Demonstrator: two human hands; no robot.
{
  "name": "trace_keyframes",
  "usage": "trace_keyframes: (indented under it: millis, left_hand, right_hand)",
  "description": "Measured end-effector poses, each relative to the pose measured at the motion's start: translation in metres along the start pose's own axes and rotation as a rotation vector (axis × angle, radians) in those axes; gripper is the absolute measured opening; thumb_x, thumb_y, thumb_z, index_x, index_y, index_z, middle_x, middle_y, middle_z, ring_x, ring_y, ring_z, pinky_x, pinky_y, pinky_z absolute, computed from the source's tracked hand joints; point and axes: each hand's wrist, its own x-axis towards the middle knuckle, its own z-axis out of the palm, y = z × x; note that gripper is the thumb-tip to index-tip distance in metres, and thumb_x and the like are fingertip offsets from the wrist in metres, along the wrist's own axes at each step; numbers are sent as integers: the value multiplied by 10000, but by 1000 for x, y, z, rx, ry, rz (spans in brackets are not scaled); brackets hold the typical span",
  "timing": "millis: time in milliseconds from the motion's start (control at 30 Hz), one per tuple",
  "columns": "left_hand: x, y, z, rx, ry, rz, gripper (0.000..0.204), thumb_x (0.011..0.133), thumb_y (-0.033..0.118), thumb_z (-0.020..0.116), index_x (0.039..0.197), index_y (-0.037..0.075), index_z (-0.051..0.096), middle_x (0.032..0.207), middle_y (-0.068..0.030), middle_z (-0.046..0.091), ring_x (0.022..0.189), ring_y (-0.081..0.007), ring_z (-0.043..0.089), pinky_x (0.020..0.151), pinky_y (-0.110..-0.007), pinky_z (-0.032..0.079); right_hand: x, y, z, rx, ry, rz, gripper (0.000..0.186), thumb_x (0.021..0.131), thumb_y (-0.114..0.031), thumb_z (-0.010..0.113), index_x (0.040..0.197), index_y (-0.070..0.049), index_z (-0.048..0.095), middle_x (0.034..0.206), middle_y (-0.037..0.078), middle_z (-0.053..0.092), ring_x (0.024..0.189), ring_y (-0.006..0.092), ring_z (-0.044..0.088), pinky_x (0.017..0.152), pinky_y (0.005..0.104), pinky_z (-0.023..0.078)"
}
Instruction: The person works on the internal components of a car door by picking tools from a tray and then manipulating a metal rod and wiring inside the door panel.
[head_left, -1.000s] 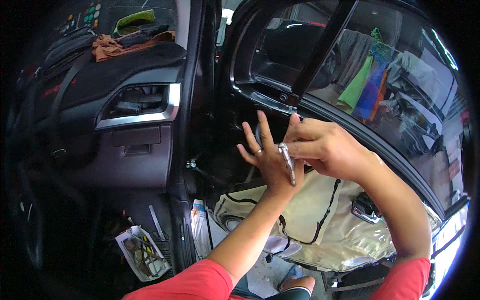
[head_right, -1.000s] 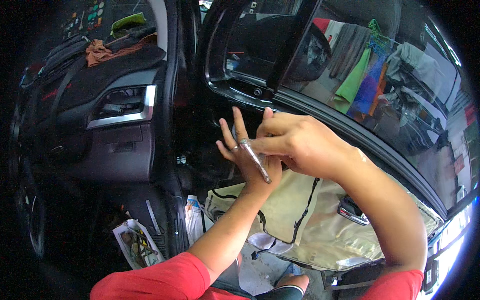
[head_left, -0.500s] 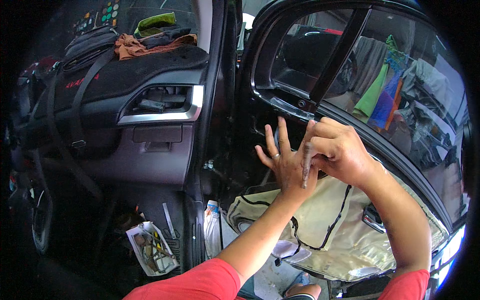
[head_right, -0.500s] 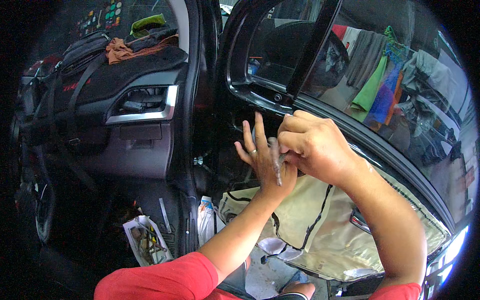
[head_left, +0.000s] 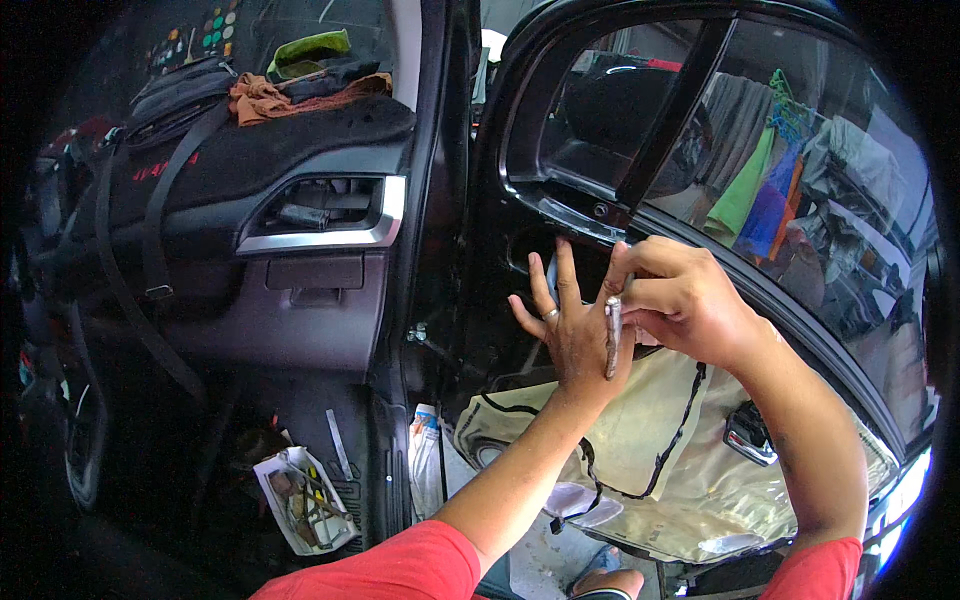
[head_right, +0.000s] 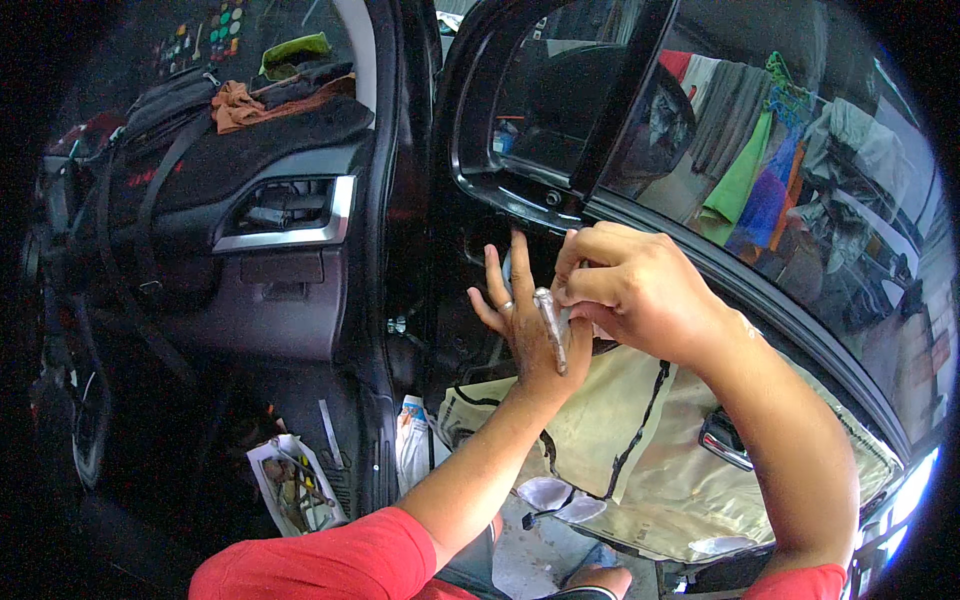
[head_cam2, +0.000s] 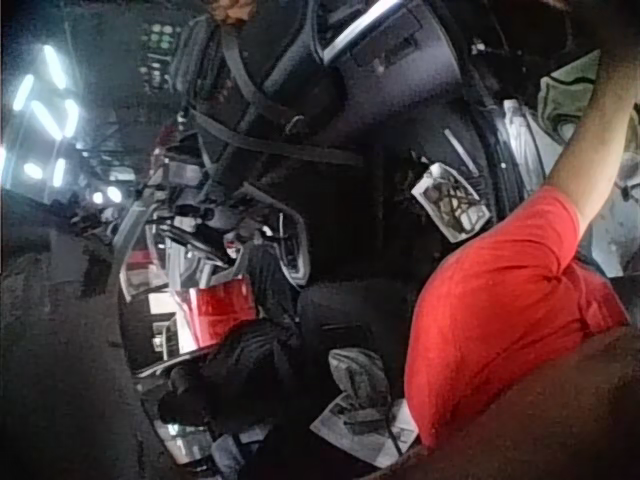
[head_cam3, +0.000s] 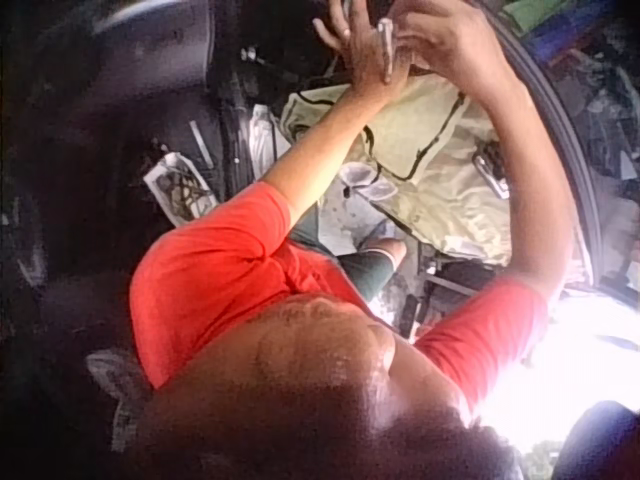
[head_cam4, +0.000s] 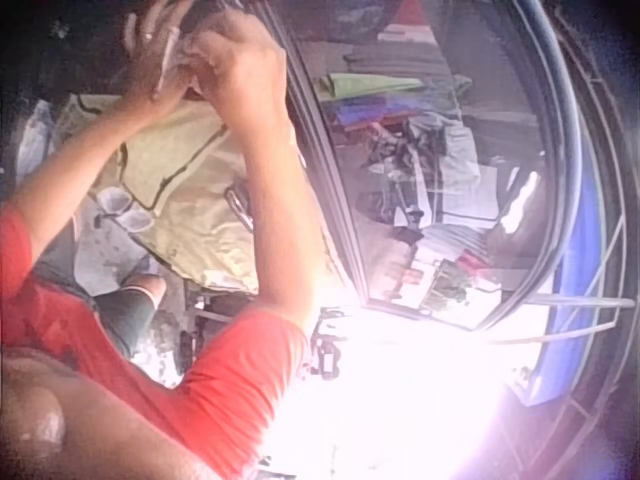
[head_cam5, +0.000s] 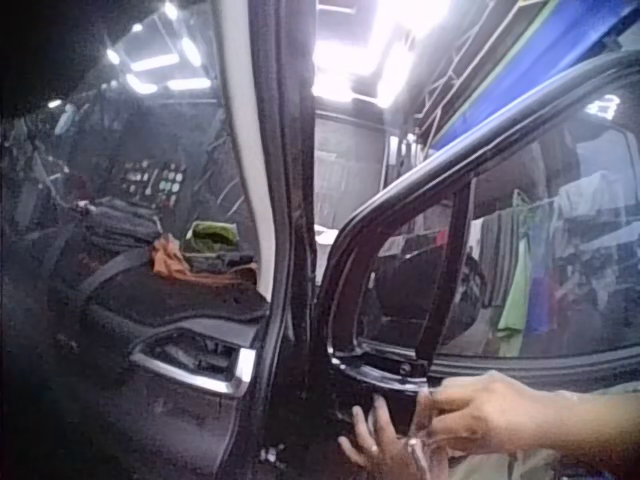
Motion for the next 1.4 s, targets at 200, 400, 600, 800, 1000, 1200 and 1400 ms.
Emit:
trace_keyframes:
  millis: [200, 400, 600, 800, 1000, 1200, 1400]
  left_hand:
    - [2, 0, 3, -26, 78, 25, 537, 960, 309, 609, 1452, 94, 609, 1700, -180, 319, 1603, -453, 161, 1222, -720, 19]
    - [-23, -28, -1, -119, 158, 72, 611, 1123, 359, 454, 1637, 43, 357, 1718, -291, 192, 1615, -458, 97, 1268, -612, 69]
    - [-76, -22, -78, -1099, -137, -482, 492, 1115, 383, 574, 1370, -36, 544, 936, -59, 605, 824, -150, 575, 763, -296, 476]
    - [-15, 10, -96, -1109, -230, -500, 477, 1036, 159, 716, 1460, -22, 592, 833, -1, 599, 630, -77, 536, 571, -242, 449]
    - [-4, 4, -103, -323, -99, 171, 466, 858, -77, 758, 1264, 147, 804, 852, -80, 586, 741, -211, 614, 651, -326, 503]
    - [-5, 2, -106, -244, 50, 563, 418, 738, -101, 752, 1027, 182, 857, 1045, -112, 612, 1004, -333, 615, 922, -438, 529]
    - [-46, -14, -118, -1015, -169, -444, 348, 1123, 316, 571, 855, 94, 587, 762, -4, 600, 590, -71, 481, 556, -232, 363]
  right_hand:
    - [0, 5, 5, -26, -1, -5, 230, 720, -95, 799, 884, -75, 639, 986, 103, 663, 909, 357, 661, 750, 469, 544]
    - [-1, 8, 9, -28, 25, 11, 249, 715, -109, 816, 851, -96, 609, 777, 60, 638, 846, 323, 655, 710, 459, 528]
    - [-3, 1, 10, -121, 16, 11, 268, 703, -138, 834, 817, -101, 594, 781, 56, 646, 845, 314, 662, 701, 454, 536]
    - [-3, 2, 12, -170, 11, 30, 260, 729, -154, 832, 809, -95, 592, 790, 50, 642, 877, 303, 688, 707, 460, 550]
    - [-11, 13, 14, -123, -28, 6, 220, 727, -111, 798, 935, -112, 727, 918, 42, 730, 917, 298, 725, 761, 426, 591]
    - [-6, 10, 16, -201, 10, -5, 150, 735, -140, 791, 850, -96, 704, 863, 47, 712, 889, 297, 722, 739, 434, 585]
    - [-9, 7, 20, -219, 32, 57, 124, 763, -152, 787, 839, -104, 703, 827, 50, 689, 863, 304, 726, 719, 446, 578]
